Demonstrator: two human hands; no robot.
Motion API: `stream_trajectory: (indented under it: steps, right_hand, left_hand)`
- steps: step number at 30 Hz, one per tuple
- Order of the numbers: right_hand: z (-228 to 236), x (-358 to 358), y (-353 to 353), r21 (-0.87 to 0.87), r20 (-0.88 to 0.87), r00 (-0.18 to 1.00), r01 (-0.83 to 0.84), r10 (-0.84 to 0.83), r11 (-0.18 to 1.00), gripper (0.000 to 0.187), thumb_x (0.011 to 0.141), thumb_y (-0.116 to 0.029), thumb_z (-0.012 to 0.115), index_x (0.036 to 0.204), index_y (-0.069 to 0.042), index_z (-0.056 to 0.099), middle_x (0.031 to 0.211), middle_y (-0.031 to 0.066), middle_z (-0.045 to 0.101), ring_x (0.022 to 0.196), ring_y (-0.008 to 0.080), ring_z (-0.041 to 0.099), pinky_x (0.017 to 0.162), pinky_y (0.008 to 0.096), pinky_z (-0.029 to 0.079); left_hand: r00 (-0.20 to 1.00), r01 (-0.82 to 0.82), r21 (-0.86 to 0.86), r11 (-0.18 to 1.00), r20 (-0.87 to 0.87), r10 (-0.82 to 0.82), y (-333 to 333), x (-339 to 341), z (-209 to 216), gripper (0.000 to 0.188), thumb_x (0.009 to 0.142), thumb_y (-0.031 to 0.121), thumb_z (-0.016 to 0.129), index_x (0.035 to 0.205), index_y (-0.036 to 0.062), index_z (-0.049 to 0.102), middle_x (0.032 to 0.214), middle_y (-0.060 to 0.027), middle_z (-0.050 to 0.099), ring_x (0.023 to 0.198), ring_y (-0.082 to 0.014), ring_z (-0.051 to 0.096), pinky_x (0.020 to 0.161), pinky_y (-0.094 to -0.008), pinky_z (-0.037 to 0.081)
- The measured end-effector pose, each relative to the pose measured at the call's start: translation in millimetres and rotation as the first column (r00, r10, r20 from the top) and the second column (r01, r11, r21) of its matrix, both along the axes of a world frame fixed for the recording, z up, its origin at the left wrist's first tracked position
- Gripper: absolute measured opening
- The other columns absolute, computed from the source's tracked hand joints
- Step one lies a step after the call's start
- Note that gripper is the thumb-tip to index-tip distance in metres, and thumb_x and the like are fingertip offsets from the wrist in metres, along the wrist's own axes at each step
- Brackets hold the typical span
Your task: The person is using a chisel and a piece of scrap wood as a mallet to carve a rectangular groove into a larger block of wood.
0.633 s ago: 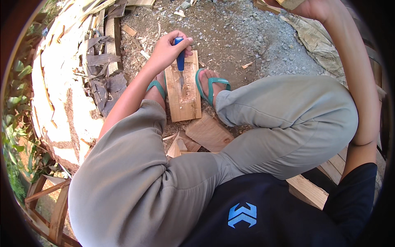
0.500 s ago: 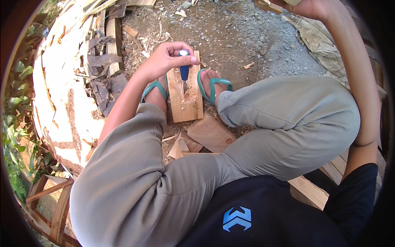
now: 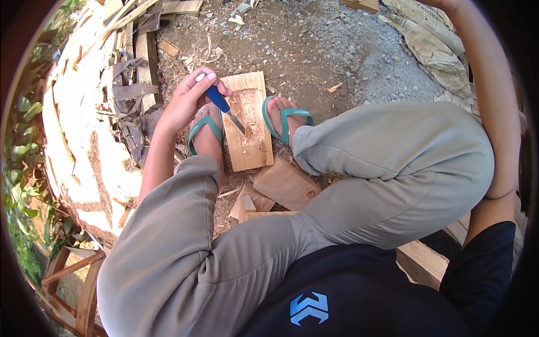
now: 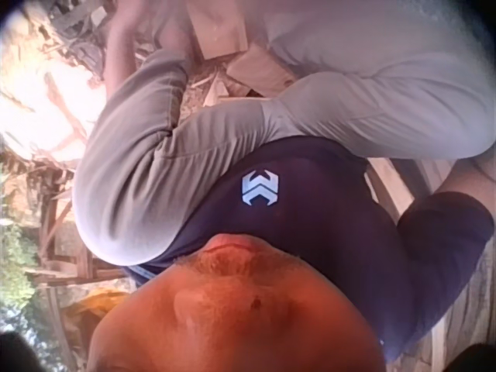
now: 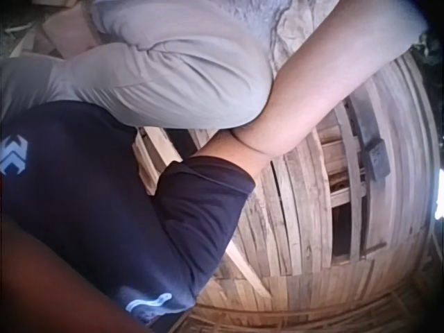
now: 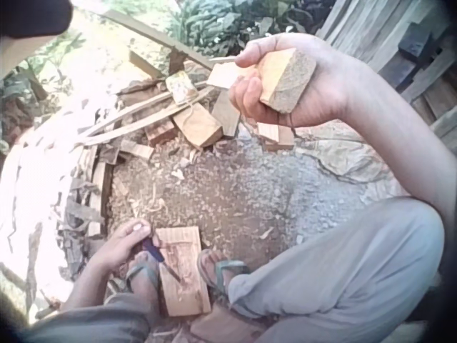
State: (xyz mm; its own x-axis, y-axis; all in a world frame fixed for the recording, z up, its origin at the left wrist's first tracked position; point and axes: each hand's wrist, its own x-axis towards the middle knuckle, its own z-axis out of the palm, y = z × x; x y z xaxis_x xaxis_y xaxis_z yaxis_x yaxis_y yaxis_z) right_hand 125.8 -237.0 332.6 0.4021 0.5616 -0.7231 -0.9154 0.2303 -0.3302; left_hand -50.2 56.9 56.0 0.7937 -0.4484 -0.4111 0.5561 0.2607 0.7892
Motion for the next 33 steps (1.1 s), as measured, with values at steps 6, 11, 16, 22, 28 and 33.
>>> stream_trajectory:
  steps: [6, 11, 16, 22, 28, 33]
  right_hand:
    - [-4, -1, -2, -0.042, 0.082, 0.996, -0.044, 0.048, 0.998, 0.018, 0.094, -0.01, 0.054, 0.096, -0.001, 0.039, 0.084, 0.0062, 0.047, 0.07, 0.0166, 0.052, 0.066, 0.0308, 0.054]
    - [-13, 6, -3, -0.041, 0.088, 0.995, -0.05, 0.053, 0.998, 0.017, 0.095, -0.01, 0.053, 0.094, -0.003, 0.038, 0.084, 0.0065, 0.047, 0.068, 0.0178, 0.053, 0.064, 0.0321, 0.055]
    - [-34, 22, -30, -0.082, 0.195, 0.969, -0.14, 0.153, 0.987, 0.012, 0.089, -0.007, 0.055, 0.09, -0.005, 0.044, 0.071, 0.0048, 0.05, 0.058, 0.017, 0.053, 0.055, 0.0332, 0.052]
    - [-39, 21, -131, -0.976, 0.163, 0.303, 0.19, 0.939, 0.108, 0.052, 0.078, -0.02, 0.065, 0.123, 0.004, 0.055, 0.085, 0.0102, 0.061, 0.067, 0.0179, 0.058, 0.062, 0.0376, 0.052]
    - [-106, -102, -202, -0.823, 0.03, 0.237, 0.556, 0.971, -0.111, 0.032, 0.084, -0.015, 0.064, 0.113, -0.007, 0.052, 0.108, 0.0262, 0.067, 0.103, 0.046, 0.066, 0.084, 0.056, 0.051]
    - [-172, -154, -196, -0.82, 0.246, 0.145, 0.559, 0.958, 0.126, 0.036, 0.086, -0.021, 0.069, 0.117, -0.011, 0.055, 0.108, 0.0187, 0.062, 0.103, 0.0423, 0.065, 0.086, 0.0533, 0.052]
  left_hand:
    - [0.997, 0.07, -0.037, 0.997, 0.021, -0.069, -23, -10, 13, 0.038, 0.103, 0.024, 0.059, 0.071, 0.0113, 0.043, 0.059, 0.0012, 0.04, 0.056, -0.0138, 0.044, 0.071, -0.037, 0.051]
    - [0.988, -0.123, -0.017, 0.992, 0.096, 0.124, 1, -10, 37, 0.042, 0.104, 0.025, 0.056, 0.068, 0.0126, 0.04, 0.056, 0.0025, 0.033, 0.052, -0.0121, 0.035, 0.06, -0.0345, 0.039]
    - [0.67, -0.725, 0.074, 0.685, 0.304, 0.677, 57, 17, 100, 0.04, 0.102, 0.022, 0.058, 0.068, 0.0149, 0.036, 0.058, 0.0015, 0.029, 0.056, -0.0135, 0.033, 0.063, -0.0345, 0.039]
    - [0.389, -0.888, -0.02, 0.459, 0.501, 0.773, 125, -24, 196, 0.039, 0.101, 0.017, 0.057, 0.068, 0.0132, 0.037, 0.061, 0.0008, 0.031, 0.058, -0.0138, 0.033, 0.063, -0.0355, 0.04]
    - [0.244, -0.929, -0.059, 0.365, 0.643, 0.726, 187, -97, 291, 0.041, 0.101, 0.018, 0.061, 0.069, 0.0147, 0.036, 0.063, 0.0021, 0.029, 0.059, -0.0114, 0.029, 0.064, -0.0333, 0.038]
    - [0.234, -0.952, 0.022, 0.304, 0.692, 0.683, 217, -108, 368, 0.042, 0.101, 0.02, 0.063, 0.07, 0.0157, 0.036, 0.065, 0.0031, 0.03, 0.062, -0.0115, 0.03, 0.069, -0.0318, 0.037]
